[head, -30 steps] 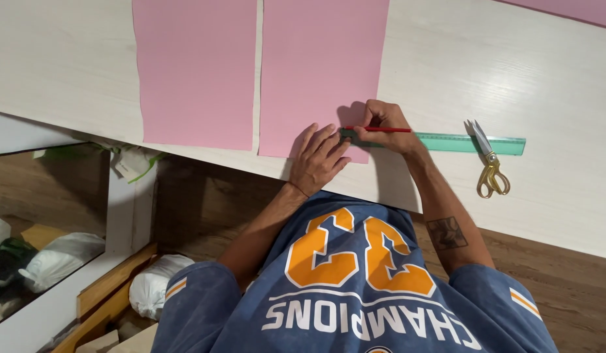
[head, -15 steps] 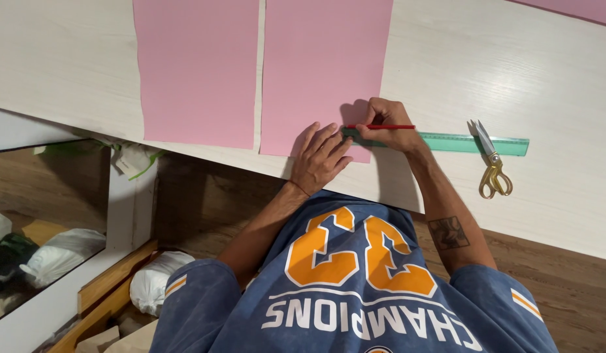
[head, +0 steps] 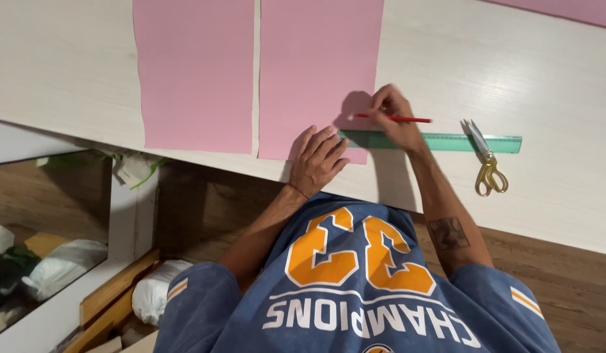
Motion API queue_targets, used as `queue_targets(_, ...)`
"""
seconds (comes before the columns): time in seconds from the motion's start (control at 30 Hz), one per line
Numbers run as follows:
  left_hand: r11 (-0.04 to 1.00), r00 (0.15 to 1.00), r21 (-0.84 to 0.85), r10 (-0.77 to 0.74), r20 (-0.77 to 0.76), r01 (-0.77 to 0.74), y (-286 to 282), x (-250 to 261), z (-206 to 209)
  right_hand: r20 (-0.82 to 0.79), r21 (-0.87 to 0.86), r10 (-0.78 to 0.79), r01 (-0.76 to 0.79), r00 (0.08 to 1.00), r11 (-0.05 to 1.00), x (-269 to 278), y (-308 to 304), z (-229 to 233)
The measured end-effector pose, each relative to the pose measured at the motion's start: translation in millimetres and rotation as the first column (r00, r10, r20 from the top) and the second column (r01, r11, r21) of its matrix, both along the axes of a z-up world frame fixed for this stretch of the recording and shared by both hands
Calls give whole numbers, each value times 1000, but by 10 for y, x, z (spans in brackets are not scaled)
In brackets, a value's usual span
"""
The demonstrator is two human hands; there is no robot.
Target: Measure and cut pieces of pink leather from a large roll on a workshop table.
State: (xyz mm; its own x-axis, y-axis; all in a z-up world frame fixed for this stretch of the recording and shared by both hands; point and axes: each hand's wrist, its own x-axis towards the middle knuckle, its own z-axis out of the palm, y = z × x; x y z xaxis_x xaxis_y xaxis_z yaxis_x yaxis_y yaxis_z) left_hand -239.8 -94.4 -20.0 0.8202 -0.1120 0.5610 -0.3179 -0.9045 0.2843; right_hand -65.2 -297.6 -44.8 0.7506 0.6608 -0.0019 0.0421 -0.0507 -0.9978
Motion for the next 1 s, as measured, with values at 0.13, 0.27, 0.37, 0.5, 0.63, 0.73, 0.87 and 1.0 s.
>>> queue_targets(0.13,1000,1000,-12,0,-3,0,16,10,39,171,-256,55,-10,984,967,89,-220,876)
queue_targets(0.27,1000,1000,-3,6,-10,-6,14,-15,-1,199,-731,390,-129,899,670,-76,-452,1011)
queue_targets(0.37,999,1000,-27,24,-12,-25,19,-1,12,300,-789,427,-29,853,613,-149,-551,577)
queue_targets(0.5,998,999,-62,23,-29,-25,35,-24,55,297,-832,456,-7,839,555,-121,-539,467)
queue_targets(0.63,998,1000,-64,15,-27,-17,57,-6,-10,319,-842,537,-27,781,539,87,-488,441)
queue_targets(0.73,998,999,-59,-14,-42,12,59,-50,-56,378,-759,404,29,833,651,303,-376,895)
queue_targets(0.87,993,949,-25,-118,-292,116,15,-197,108,753,-348,18,375,658,859,638,-221,1742)
queue_targets(1.0,987,922,-94,-155,-355,129,46,-250,119,879,76,-231,354,418,932,857,-74,2213)
